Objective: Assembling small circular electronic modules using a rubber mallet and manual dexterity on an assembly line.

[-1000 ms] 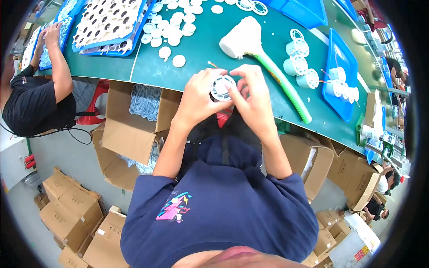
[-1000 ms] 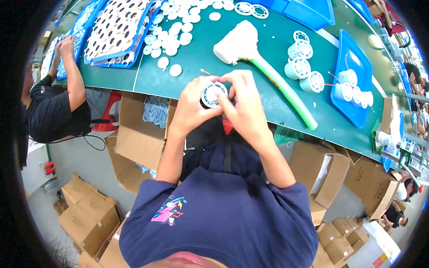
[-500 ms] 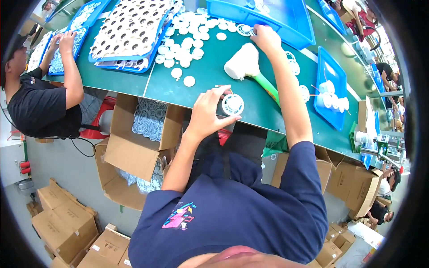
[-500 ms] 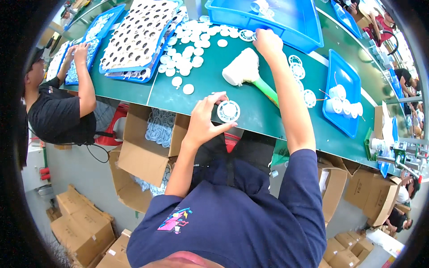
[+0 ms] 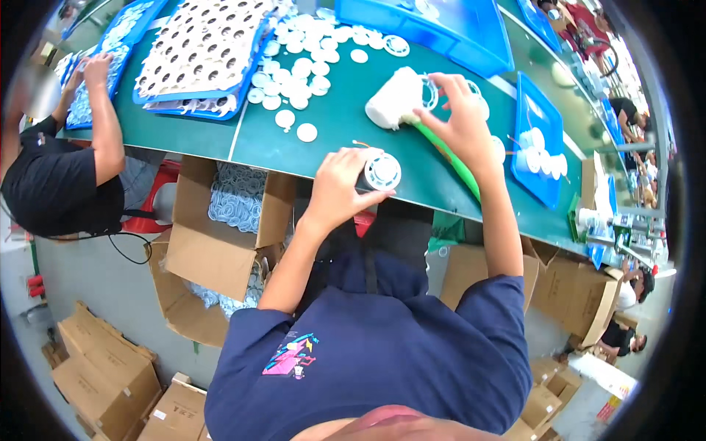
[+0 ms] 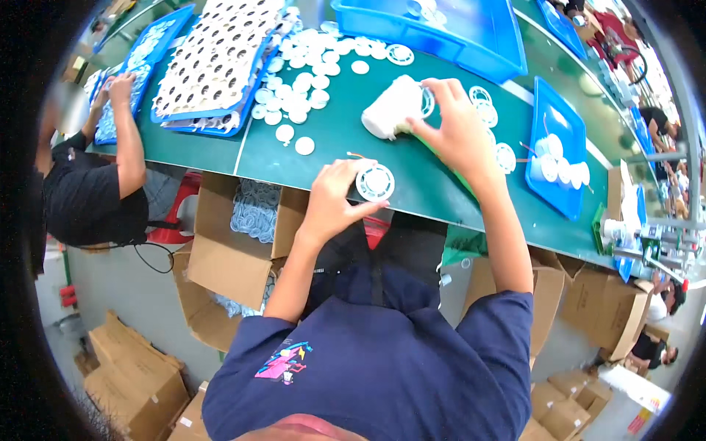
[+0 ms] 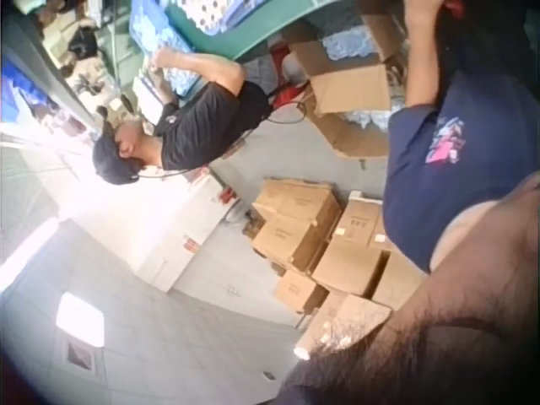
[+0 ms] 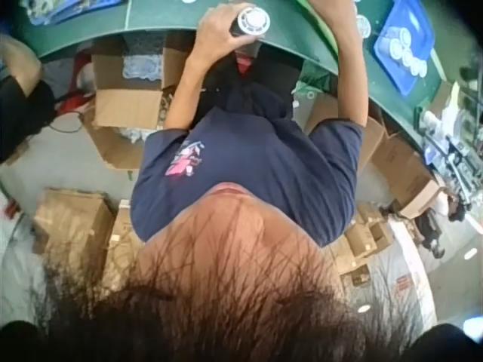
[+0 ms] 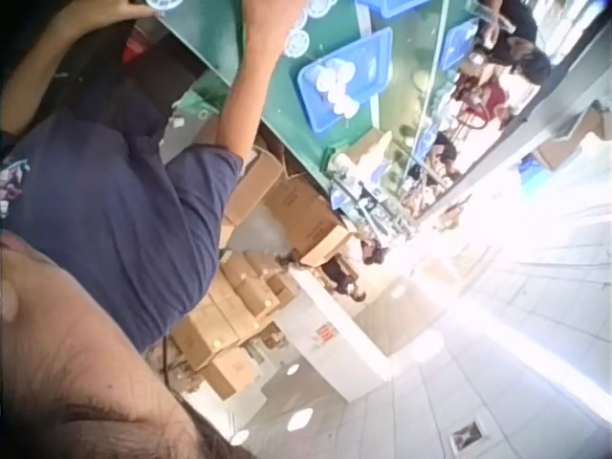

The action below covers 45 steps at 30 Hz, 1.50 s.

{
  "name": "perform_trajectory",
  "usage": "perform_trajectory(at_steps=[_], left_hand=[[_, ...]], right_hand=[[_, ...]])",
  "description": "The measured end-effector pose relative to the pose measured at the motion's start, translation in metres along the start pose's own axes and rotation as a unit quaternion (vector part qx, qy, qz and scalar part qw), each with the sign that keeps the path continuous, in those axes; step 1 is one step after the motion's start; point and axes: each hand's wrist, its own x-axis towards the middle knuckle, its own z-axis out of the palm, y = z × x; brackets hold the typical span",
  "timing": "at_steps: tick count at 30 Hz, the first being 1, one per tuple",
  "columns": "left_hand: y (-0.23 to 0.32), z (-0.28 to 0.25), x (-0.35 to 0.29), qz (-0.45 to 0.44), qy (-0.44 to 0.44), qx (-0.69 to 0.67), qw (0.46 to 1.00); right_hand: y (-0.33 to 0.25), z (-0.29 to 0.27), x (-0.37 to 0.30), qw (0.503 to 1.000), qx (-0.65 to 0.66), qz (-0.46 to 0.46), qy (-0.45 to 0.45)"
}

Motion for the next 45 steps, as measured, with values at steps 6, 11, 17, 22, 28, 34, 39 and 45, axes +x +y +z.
perform_trajectory(at_steps=[6,11,17,22,28,34,39,45], left_hand=[[0.001,0.006,0.003,-0.001,0.029,0.031,0.999],[0.002,0.008,0.005,-0.004,0.023,0.028,0.999],[0.005,0.007,0.0,-0.005,0.014,0.034,0.999],[0.017,0.012,-0.004,-0.048,0.031,0.024,0.998],[0.023,0.014,-0.006,-0.089,0.04,0.018,0.995],[0.021,0.016,-0.009,-0.104,0.038,0.002,0.994],[0.015,0.02,-0.013,-0.118,0.043,0.002,0.992],[0.019,0.02,-0.012,-0.112,0.054,0.003,0.992]], right_hand=[[-0.02,-0.004,-0.062,0.998,0.028,0.023,-0.058],[-0.009,0.011,-0.093,0.992,-0.015,-0.01,-0.127],[-0.02,0.042,-0.112,0.997,-0.064,0.051,-0.002],[-0.013,0.059,-0.121,0.994,-0.066,0.048,0.079],[-0.01,0.063,-0.119,0.99,-0.021,0.059,0.129],[-0.049,0.032,-0.097,0.98,0.155,-0.081,0.099],[-0.051,0.046,-0.083,0.981,0.169,-0.093,0.009],[-0.051,0.045,-0.084,0.984,0.161,-0.067,-0.024]])
